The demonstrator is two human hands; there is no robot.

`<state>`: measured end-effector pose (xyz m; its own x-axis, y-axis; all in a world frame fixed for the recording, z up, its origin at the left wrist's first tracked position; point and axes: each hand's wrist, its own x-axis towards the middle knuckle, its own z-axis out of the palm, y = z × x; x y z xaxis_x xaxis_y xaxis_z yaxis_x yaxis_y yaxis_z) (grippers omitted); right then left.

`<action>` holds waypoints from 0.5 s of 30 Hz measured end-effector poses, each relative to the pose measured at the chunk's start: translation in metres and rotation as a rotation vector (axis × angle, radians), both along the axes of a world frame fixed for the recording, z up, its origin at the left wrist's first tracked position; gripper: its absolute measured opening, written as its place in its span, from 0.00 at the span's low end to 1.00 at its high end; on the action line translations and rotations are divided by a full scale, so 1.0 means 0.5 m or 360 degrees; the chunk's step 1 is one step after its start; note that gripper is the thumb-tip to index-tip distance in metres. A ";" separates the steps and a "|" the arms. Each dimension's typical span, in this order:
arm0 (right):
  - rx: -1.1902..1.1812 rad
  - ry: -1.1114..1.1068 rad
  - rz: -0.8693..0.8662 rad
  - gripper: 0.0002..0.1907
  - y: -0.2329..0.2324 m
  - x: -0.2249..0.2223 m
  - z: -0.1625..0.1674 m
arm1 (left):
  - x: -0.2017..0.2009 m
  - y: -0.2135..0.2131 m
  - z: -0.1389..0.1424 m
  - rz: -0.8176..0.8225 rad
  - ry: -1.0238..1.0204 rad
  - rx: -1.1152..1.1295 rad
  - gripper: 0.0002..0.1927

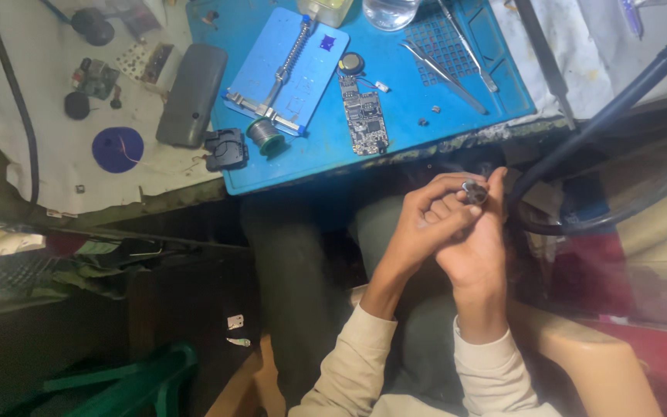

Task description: The person solders components on a small circuit board at a repair bench. They hold a solder spool in one hand and a soldering iron in the other, feed solder to the board, and use tweezers to handle small parts on the blue work mat.

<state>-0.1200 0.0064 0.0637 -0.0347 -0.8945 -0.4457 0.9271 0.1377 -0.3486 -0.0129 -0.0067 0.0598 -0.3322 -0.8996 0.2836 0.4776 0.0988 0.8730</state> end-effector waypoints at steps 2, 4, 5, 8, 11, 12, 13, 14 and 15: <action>-0.0528 -0.0109 0.0172 0.30 -0.001 -0.009 -0.011 | -0.007 0.000 0.002 -0.0002 0.0022 0.0023 0.16; -0.0501 -0.0015 0.0133 0.29 0.002 -0.018 -0.021 | -0.008 0.002 0.005 -0.0004 0.0026 0.0000 0.14; -0.0487 0.0031 0.0110 0.28 0.008 -0.021 -0.025 | -0.007 0.002 0.006 -0.0029 0.0035 0.0063 0.14; -0.0007 0.0203 -0.0189 0.20 0.057 -0.019 -0.038 | -0.003 0.002 0.001 -0.0057 0.0025 0.0048 0.11; 0.0037 0.0626 0.0189 0.17 0.165 -0.016 -0.064 | -0.020 0.000 -0.022 -0.0164 0.0098 -0.0122 0.08; -0.0066 0.0784 0.0275 0.16 0.207 -0.016 -0.079 | -0.033 0.003 -0.034 -0.0331 0.0222 -0.0004 0.09; -0.0105 0.1000 0.0346 0.14 0.246 -0.023 -0.095 | -0.050 0.004 -0.047 -0.0499 0.0353 0.0116 0.09; -0.0136 0.1220 0.0417 0.12 0.280 -0.032 -0.114 | -0.072 0.005 -0.061 -0.0435 0.0345 0.0169 0.10; -0.0071 0.1376 0.0335 0.10 0.305 -0.042 -0.133 | -0.094 0.006 -0.074 -0.0374 0.0336 0.0227 0.12</action>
